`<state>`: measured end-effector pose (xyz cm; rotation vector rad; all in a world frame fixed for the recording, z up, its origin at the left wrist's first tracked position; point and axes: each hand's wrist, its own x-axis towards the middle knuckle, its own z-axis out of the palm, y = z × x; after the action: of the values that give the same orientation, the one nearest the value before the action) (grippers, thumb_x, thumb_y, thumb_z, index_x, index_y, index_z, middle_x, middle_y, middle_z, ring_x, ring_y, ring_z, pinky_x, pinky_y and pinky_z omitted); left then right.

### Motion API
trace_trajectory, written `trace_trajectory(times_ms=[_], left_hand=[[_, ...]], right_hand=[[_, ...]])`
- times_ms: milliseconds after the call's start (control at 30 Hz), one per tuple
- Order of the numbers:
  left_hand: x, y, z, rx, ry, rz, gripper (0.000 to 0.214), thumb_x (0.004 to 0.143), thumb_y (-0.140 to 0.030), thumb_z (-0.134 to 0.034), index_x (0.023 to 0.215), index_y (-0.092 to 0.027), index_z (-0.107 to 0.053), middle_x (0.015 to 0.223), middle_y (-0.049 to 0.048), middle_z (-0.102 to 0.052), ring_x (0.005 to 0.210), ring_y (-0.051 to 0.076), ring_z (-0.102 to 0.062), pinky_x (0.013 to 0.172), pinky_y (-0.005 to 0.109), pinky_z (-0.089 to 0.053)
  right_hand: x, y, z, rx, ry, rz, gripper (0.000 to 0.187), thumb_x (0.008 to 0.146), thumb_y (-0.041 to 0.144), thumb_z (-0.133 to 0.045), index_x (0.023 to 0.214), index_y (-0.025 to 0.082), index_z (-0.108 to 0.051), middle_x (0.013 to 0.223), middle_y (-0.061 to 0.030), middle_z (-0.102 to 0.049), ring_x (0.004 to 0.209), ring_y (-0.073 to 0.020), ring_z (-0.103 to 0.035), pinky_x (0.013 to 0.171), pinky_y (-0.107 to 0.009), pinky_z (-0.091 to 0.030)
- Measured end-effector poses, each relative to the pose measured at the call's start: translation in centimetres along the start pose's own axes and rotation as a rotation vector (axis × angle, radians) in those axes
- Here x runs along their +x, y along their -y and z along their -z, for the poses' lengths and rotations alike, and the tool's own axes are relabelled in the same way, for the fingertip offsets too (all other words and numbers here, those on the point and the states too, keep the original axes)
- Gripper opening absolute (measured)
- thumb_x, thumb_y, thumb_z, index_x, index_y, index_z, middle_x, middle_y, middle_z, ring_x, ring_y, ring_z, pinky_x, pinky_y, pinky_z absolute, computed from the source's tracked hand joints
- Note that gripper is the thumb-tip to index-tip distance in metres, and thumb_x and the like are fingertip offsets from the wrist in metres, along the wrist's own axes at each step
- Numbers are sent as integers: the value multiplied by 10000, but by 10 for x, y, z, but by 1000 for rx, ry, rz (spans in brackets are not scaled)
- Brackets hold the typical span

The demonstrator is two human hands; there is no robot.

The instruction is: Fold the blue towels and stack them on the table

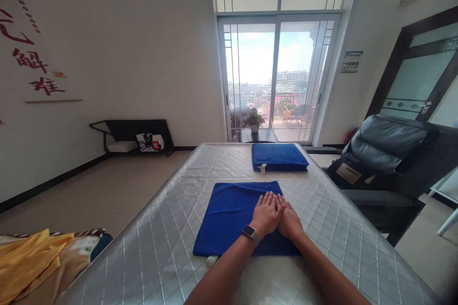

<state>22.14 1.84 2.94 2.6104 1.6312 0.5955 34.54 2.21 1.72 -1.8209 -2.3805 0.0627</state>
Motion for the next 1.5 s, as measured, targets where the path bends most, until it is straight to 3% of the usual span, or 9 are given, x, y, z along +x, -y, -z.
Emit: trace_trajectory(times_ms=[133, 333, 467, 600, 767, 967, 1200, 1433, 1500], left_hand=[[-15, 21, -1, 2, 34, 104, 725, 1014, -569, -123, 1522, -111, -363, 1577, 147, -341, 1486, 259, -263, 1220, 478, -229], [-85, 111, 37, 174, 40, 324, 818, 978, -662, -127, 1525, -97, -350, 1589, 154, -308, 1485, 283, -264, 1220, 492, -218], [-122, 154, 44, 219, 13, 409, 825, 975, -674, -159, 1531, -87, -328, 1592, 170, -288, 1487, 292, -251, 1205, 503, -248], [-133, 166, 39, 209, -15, 419, 818, 976, -674, -180, 1530, -92, -329, 1598, 165, -270, 1485, 285, -257, 1195, 489, -277], [-132, 171, 29, 257, -15, 420, 850, 968, -689, -162, 1525, -70, -334, 1594, 155, -283, 1479, 269, -276, 1208, 448, -270], [-136, 181, 20, 313, -14, 385, 813, 981, -660, -159, 1526, -83, -338, 1593, 145, -287, 1474, 265, -288, 1196, 458, -297], [-117, 167, 42, 361, 74, 409, 854, 973, -674, -166, 1518, -38, -334, 1591, 171, -278, 1481, 280, -271, 1214, 470, -239], [15, 55, 21, 121, 59, -30, 712, 1015, -586, -151, 1524, -136, -362, 1597, 104, -318, 1494, 226, -248, 1232, 421, -201], [49, 31, 8, 66, 51, -30, 679, 1024, -556, -151, 1514, -148, -382, 1571, 108, -377, 1479, 227, -287, 1231, 432, -199]], right_hand=[[2, 2, 1, 10, -12, -34, 626, 1006, 359, -225, 1565, 77, -254, 1628, -98, -195, 1505, -205, -175, 1217, -369, -154], [-1, 12, 12, 32, 32, -81, 662, 1012, 420, -202, 1565, 58, -232, 1626, -109, -198, 1503, -217, -186, 1214, -391, -157], [4, 12, 20, -1, 1, -65, 625, 1000, 384, -250, 1529, 66, -348, 1588, -137, -310, 1469, -262, -286, 1199, -465, -179], [36, 8, 27, 25, -105, 9, 580, 1000, 314, -234, 1493, 73, -422, 1560, -124, -382, 1467, -247, -287, 1208, -434, -156], [81, -2, 21, 110, 17, 35, 596, 1010, 340, -222, 1520, 72, -372, 1590, -102, -328, 1484, -232, -248, 1202, -381, -191], [90, -7, 0, 115, -5, -81, 650, 1009, 390, -208, 1558, 45, -254, 1626, -104, -224, 1507, -219, -171, 1218, -368, -120], [92, -4, -2, 124, -16, -123, 666, 1003, 399, -210, 1561, 37, -237, 1630, -108, -206, 1509, -222, -157, 1219, -368, -86], [88, -8, -3, 70, 1, -84, 656, 994, 361, -243, 1569, 45, -213, 1640, -101, -161, 1512, -216, -141, 1220, -366, -98], [87, -12, -4, 15, 27, -35, 661, 970, 314, -306, 1576, 71, -205, 1650, -81, -118, 1518, -216, -109, 1221, -355, -93]])
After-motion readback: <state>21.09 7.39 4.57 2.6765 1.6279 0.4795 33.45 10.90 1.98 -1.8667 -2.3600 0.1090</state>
